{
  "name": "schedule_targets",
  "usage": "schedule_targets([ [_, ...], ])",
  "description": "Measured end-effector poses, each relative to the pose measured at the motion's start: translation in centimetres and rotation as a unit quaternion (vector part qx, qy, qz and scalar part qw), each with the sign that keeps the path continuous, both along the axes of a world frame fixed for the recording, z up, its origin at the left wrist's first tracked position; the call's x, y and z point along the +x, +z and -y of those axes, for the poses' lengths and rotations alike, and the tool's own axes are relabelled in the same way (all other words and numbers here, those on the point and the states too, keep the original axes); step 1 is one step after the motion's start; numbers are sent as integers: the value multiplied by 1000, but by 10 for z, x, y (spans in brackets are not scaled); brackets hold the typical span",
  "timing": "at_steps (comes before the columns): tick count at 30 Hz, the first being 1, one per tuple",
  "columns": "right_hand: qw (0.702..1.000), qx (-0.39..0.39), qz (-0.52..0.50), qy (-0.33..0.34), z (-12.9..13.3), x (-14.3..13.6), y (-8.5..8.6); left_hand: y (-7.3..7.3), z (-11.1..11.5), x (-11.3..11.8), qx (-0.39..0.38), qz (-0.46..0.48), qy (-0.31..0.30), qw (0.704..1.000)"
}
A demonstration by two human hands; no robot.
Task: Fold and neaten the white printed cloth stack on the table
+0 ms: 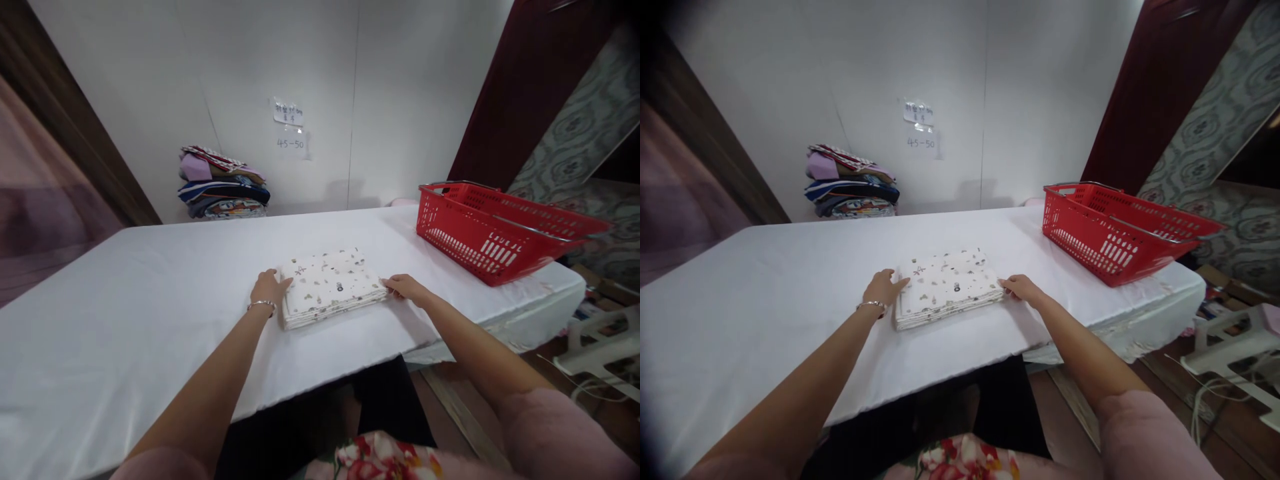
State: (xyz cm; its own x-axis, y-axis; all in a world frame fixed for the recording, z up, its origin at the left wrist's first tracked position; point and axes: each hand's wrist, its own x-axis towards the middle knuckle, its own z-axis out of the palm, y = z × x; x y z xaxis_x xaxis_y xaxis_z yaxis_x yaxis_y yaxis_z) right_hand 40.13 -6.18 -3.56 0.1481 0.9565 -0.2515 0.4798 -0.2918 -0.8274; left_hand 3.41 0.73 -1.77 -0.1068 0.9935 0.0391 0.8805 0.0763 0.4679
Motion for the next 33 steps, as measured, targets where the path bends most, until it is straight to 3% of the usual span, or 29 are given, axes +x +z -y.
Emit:
schedule_targets([
  [3, 1000, -10, 9, 18, 1, -1, 3, -1, 22, 7, 79, -40, -60, 994],
  [7, 998, -43, 37, 31, -2, -7, 6, -14, 40, 13, 78, -69, -142, 984],
  [11, 999, -37, 25, 16, -4, -11, 2, -24, 44, 14, 50, -73, -139, 986],
  [16, 998, -40, 39, 2, -1, -10, -8, -24, 44, 13, 56, -78, -141, 985],
  [19, 993, 31, 118, -4, 3, -9, -9, -21, 49, 14, 96, -85, -142, 981],
  [22, 958, 195, 211, 25, 11, -11, -5, -16, 60, 21, 164, -79, -183, 966],
  [25, 917, 298, 238, 121, 20, -16, 0, -12, 71, 32, 182, -47, -262, 947],
  [28, 885, 305, 294, 191, 24, -20, 2, -12, 77, 42, 169, -33, -322, 931],
  [33, 851, 286, 373, 232, 23, -22, 4, -19, 75, 44, 141, -33, -351, 925],
])
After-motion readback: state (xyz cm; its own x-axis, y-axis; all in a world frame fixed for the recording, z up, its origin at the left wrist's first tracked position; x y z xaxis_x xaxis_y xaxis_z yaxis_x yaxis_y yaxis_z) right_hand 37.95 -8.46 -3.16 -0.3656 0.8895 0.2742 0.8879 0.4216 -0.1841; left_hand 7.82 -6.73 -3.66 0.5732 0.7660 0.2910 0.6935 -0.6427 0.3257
